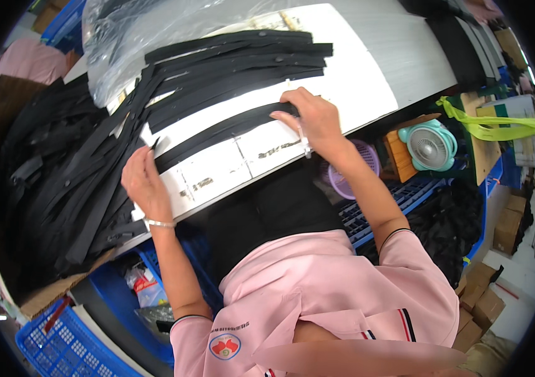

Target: Marking positions on black zippers using a pen and a template on a workbench.

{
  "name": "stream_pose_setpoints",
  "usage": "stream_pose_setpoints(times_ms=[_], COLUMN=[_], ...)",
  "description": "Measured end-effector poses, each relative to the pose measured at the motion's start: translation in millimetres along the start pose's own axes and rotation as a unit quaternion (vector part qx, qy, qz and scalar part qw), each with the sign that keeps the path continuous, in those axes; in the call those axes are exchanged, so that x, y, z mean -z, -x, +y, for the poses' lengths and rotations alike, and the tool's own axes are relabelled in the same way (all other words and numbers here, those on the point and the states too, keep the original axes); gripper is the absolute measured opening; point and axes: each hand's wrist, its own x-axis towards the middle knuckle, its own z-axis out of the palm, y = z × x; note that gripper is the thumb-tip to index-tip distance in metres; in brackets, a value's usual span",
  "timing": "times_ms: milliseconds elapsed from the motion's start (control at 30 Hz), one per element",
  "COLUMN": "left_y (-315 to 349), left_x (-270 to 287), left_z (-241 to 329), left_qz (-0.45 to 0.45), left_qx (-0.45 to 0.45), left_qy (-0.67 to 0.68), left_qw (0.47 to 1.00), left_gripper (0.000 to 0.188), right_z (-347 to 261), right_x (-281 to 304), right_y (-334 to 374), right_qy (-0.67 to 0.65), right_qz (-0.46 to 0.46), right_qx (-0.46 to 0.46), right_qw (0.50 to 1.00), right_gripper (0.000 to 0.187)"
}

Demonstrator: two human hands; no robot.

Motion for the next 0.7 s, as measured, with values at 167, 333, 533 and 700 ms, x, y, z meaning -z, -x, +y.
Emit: stream_pose_setpoints(times_ms=[167,333,533,700], left_y=[7.7,18.4,20.8,31.2], left_x=[19.3,-24.4,-58.6,-52.6], left_z=[53.1,97.4,136.8,134.1], left_qz=[-0.066,-0.149,-0.145,-0.09], left_qx=[0.026,-0.091,-0.134,-0.148], left_qy=[0.091,0.199,0.219,0.191], left_qw=[0.993,0.964,0.956,0.966], left_gripper=[0.012,0.014,0.023,0.028], right_z=[-0.7,-10.8,-52.8,-36.3], right_x=[-12.1,-3.8,17.8,26.3], right_y=[-16.5,-7.8,49.1,70.2], right_qy=[0.004,-0.162,-0.117,-0.017], right_qz=[0.032,0.095,0.011,-0.072], right_qx=[-0.069,-0.127,0.02,0.061], right_qw=[0.997,0.974,0.993,0.995], right_gripper=[0.028,0.018,0.041,0.058])
